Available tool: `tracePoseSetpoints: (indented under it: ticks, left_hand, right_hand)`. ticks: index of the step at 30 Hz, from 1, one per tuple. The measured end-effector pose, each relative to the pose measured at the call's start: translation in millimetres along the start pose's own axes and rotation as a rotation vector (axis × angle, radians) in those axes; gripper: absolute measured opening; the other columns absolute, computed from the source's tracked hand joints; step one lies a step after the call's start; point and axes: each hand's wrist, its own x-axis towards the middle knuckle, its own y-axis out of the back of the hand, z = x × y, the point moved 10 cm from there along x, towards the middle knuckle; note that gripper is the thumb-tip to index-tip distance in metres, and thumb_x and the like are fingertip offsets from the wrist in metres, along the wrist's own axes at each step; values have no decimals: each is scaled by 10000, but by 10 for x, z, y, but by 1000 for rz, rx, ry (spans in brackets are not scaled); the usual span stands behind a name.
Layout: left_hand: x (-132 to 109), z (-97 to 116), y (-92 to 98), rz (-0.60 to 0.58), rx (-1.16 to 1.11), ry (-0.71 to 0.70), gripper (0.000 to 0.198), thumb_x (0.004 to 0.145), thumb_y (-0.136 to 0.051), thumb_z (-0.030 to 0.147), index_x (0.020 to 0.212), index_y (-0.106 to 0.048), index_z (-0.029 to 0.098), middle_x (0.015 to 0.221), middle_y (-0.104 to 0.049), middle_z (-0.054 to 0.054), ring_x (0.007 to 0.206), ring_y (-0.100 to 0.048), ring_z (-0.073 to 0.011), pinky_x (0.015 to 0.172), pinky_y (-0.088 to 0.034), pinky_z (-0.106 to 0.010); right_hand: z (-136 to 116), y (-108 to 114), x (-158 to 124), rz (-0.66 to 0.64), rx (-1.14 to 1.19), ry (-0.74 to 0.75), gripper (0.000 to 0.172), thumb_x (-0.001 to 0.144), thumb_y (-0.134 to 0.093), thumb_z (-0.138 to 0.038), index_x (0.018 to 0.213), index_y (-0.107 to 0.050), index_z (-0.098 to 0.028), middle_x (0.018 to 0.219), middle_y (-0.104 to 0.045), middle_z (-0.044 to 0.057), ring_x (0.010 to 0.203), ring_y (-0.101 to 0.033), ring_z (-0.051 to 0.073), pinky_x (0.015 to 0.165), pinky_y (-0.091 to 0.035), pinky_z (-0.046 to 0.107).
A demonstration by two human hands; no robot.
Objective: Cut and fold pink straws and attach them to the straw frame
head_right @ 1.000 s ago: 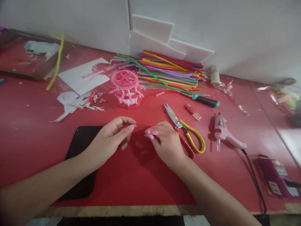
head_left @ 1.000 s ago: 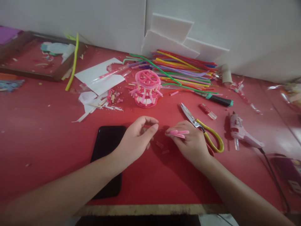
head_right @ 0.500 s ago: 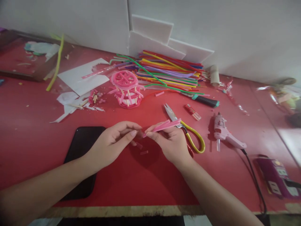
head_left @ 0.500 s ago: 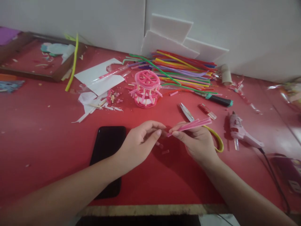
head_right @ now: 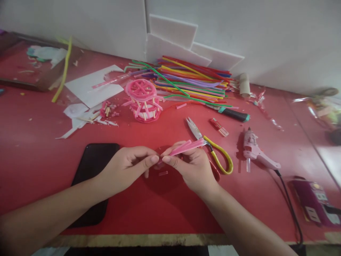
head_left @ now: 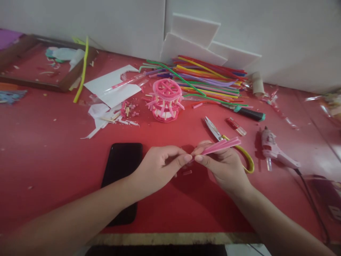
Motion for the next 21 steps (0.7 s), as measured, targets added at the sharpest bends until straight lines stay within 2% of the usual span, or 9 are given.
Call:
tracePoseSetpoints:
  ticks: [2,7,12,16,19,21]
  left_hand:
    - [-2,6,-13,-7,-14,4,284,909,-614,381,774,-727,159,579,-635,23,518,-555,-69,504,-430,-165]
    - [2,10,-16,6,-24,28,151,816,-735,331,838,-770,186,725,-749,-8,556,-604,-91,516,-466,-183]
    - [-3,37,15,43,18,-18,125,834,-709,291,783,-741,181,695,-742,-6,582,-647,-113,524,-491,-193]
    - [-10,50,7,40,80,-51,130,850,-687,289,783,-719,182,735,-749,-10,653,-681,-130,564,-512,-198]
    - [-6,145,134,73,147,-59,156,866,-671,342,881,-711,191,823,-765,-20,708,-704,-149,625,-550,-224]
    - [-18,291,358,174,240,-100,210,910,-604,364,1008,-690,200,944,-773,-40,785,-720,-171,669,-569,-252]
  right_hand:
    - [-30,10,7,11,-26,22,99,808,-772,-190,818,-777,-288,805,-716,-31,760,-685,116,713,-584,240]
    - [33,15,8,-1,-39,-4,25,810,-773,-232,800,-763,-252,792,-728,-7,774,-687,141,739,-584,283]
    - [83,19,0,51,26,-40,80,763,-804,-234,824,-756,-252,811,-737,-13,744,-698,138,686,-602,266]
    - [69,-33,2,23,-19,-45,58,776,-787,-246,826,-759,-237,785,-749,-5,718,-704,145,663,-600,267]
    - [49,96,12,97,-23,10,35,787,-784,-245,805,-753,-245,796,-751,-11,748,-701,142,710,-584,271]
    - [83,274,14,204,-13,24,43,798,-782,-273,823,-752,-257,802,-748,-18,752,-692,134,741,-569,277]
